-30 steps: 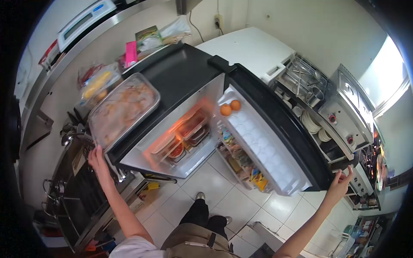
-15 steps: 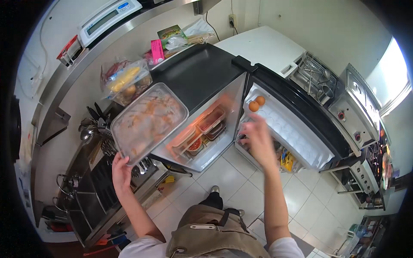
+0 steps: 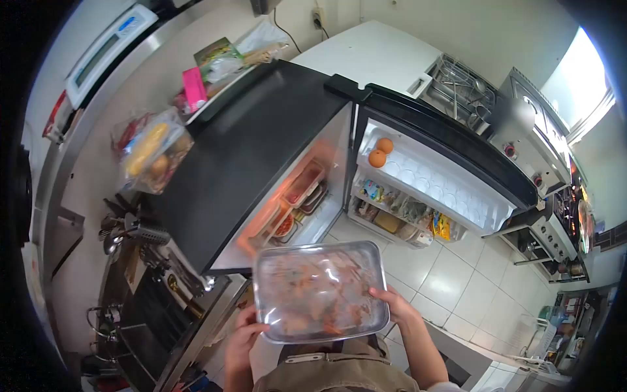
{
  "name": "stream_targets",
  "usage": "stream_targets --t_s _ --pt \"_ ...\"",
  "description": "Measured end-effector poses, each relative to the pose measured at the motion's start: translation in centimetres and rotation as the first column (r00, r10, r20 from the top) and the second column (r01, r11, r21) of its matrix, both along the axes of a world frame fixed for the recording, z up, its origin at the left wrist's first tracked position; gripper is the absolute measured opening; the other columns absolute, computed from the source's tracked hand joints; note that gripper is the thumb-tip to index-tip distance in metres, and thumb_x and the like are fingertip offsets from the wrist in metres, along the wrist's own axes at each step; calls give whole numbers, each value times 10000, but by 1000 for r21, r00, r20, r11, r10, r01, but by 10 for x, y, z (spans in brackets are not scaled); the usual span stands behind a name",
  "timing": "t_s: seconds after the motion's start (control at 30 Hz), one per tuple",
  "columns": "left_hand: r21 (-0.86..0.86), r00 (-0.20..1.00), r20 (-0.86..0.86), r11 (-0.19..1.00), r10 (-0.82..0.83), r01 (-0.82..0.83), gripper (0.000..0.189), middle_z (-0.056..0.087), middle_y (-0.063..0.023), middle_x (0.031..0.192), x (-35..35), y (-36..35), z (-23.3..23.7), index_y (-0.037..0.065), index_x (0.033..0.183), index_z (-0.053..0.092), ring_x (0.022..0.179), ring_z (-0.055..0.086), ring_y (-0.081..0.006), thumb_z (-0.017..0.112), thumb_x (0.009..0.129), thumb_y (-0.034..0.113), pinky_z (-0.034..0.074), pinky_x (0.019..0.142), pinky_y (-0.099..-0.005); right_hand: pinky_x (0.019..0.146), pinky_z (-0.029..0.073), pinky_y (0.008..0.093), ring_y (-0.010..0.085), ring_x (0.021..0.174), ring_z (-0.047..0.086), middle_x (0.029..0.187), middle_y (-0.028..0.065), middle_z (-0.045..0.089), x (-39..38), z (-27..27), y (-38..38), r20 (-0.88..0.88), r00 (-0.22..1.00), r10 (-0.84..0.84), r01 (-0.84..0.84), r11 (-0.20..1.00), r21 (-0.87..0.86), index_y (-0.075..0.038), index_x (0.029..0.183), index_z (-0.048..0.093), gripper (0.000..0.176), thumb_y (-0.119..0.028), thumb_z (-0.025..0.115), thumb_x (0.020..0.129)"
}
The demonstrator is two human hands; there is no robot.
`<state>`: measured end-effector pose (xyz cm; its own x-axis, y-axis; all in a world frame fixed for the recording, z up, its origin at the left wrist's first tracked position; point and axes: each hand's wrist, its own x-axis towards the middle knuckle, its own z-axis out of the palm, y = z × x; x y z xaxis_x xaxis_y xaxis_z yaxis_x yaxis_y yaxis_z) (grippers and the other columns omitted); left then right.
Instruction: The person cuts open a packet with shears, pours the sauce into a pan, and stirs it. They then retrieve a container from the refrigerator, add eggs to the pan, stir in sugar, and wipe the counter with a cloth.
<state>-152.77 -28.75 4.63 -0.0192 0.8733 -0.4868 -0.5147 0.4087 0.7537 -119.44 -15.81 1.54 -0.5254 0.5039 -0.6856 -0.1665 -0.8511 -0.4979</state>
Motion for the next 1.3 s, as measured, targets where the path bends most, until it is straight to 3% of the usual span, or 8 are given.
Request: stream_targets --t_s 0.13,0.2,0.33,0.4,0.47,0.7,0.97,1.3 --pt "-43 991 122 997 -53 59 401 569 -63 1127 36 62 -157 28 1185 498 1077 513 -172 611 812 119 379 936 -293 859 494 415 289 987 584 1106 173 562 37 -118 -19 102 937 -333 335 942 -6 30 1225 423 544 -204 636 782" --pt "-88 867 491 985 -85 146 372 546 -61 1160 37 112 -246 50 1217 463 1089 506 -177 525 886 209 382 944 -310 834 497 415 288 968 587 1085 174 560 51 -196 -23 137 884 -446 447 894 24 36 1221 414 532 -189 620 786" --pt "-148 985 -77 975 156 -166 472 524 -42 1105 10 249 -490 68 1183 478 962 527 -195 556 853 396 410 866 -330 796 515 377 269 946 596 1074 160 569 42 -319 -5 134 826 -548 526 834 166 33 1211 423 483 -167 590 804" --pt "-4 755 -381 816 533 -578 350 602 -76 767 5 322 -532 30 1022 515 652 578 -189 500 900 358 462 577 -296 835 498 391 269 941 597 1076 142 578 32 -370 11 59 812 -581 568 810 147 8 1216 440 475 -191 577 807" --pt "197 811 -177 827 558 -527 359 576 -92 623 -54 392 -661 34 1030 485 487 557 -224 498 904 369 439 457 -303 839 493 382 262 962 589 1086 145 572 25 -426 26 2 817 -577 566 802 190 16 1222 429 478 -169 578 808" --pt "75 862 -220 889 456 -452 206 581 -115 762 -55 388 -563 82 1048 478 466 552 -233 540 876 176 504 457 -347 929 408 379 249 1073 516 1177 137 521 -18 -551 80 -89 834 -545 541 776 324 13 1272 381 550 -191 598 809" --pt "174 909 167 896 382 -408 170 550 -105 946 -50 352 -556 19 1029 501 846 563 -250 538 877 87 532 771 -438 945 374 359 229 1090 494 1198 114 506 -85 -594 100 -208 763 -612 643 688 337 1 1275 374 514 -168 576 833" --pt "275 942 57 902 330 -332 78 558 -21 890 -4 315 -508 102 836 493 848 561 -167 540 895 122 482 797 -396 963 352 326 201 1126 460 1265 112 453 -144 -588 137 -260 750 -608 653 619 436 2 1306 340 499 -157 544 880"
